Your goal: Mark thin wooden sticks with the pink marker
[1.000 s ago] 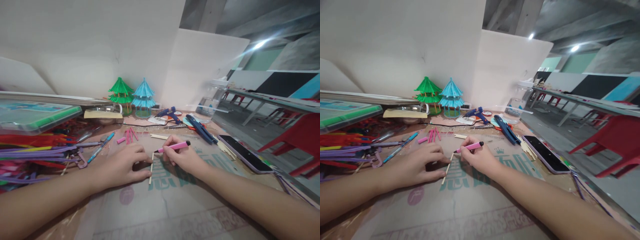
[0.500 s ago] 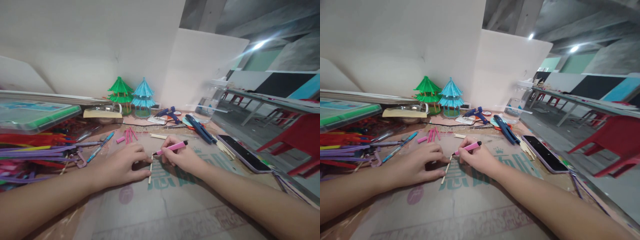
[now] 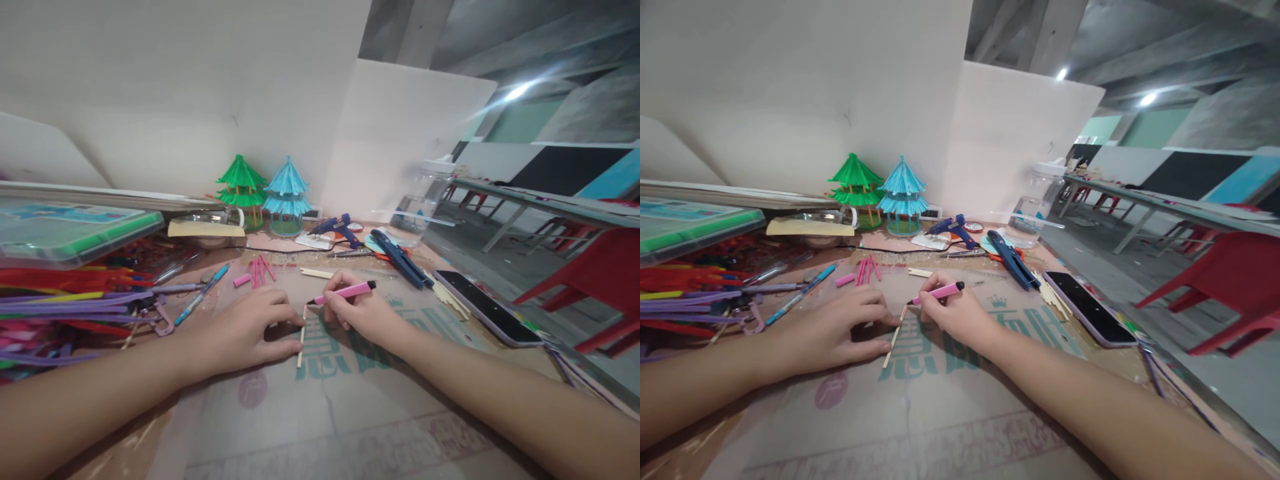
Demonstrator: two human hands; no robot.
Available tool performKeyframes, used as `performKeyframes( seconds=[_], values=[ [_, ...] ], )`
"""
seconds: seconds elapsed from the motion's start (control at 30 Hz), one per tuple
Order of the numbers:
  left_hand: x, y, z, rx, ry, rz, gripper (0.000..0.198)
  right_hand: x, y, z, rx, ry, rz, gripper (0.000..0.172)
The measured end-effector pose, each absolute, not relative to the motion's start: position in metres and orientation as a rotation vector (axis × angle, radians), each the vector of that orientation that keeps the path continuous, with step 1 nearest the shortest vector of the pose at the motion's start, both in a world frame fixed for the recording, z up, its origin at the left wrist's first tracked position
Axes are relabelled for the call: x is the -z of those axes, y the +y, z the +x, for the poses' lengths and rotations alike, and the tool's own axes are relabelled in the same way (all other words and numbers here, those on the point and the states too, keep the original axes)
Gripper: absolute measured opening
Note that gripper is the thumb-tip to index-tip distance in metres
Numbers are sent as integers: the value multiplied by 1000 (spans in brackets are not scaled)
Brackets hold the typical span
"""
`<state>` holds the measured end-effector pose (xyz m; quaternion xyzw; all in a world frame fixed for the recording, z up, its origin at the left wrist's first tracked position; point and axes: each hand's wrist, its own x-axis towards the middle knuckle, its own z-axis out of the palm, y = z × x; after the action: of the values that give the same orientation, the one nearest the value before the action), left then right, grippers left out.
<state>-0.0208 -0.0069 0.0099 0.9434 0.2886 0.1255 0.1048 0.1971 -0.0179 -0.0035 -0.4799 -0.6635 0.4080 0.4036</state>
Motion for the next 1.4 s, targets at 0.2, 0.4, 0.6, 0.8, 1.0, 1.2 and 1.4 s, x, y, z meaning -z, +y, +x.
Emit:
performKeyframes(
  seconds=[0.2,0.4,0.6,0.8,1.0,1.2,1.4],
  values=[
    [-10,-6,-21,-379,836,2771,24,3,-18,197,-1030,-1694,-1224,11],
    [-10,-6,-21,-370,847,2781,23,5,-17,198,-1033,-1716,-1194,12],
    [-10,-7,-21,-384,846,2771,21,3,-19,198,-1108,-1757,-1147,11],
    [-11,-7,-21,-398,837,2770,21,5,-19,197,-1045,-1717,-1179,11],
    [-11,-7,-21,-388,840,2762,21,4,-19,197,-1040,-1724,-1193,10],
    [-10,-7,-21,-392,840,2767,19,2,-20,197,-1138,-1745,-1157,10],
    [-7,-4,-21,-417,831,2768,20,3,-19,197,-1049,-1754,-1181,9]
  ],
)
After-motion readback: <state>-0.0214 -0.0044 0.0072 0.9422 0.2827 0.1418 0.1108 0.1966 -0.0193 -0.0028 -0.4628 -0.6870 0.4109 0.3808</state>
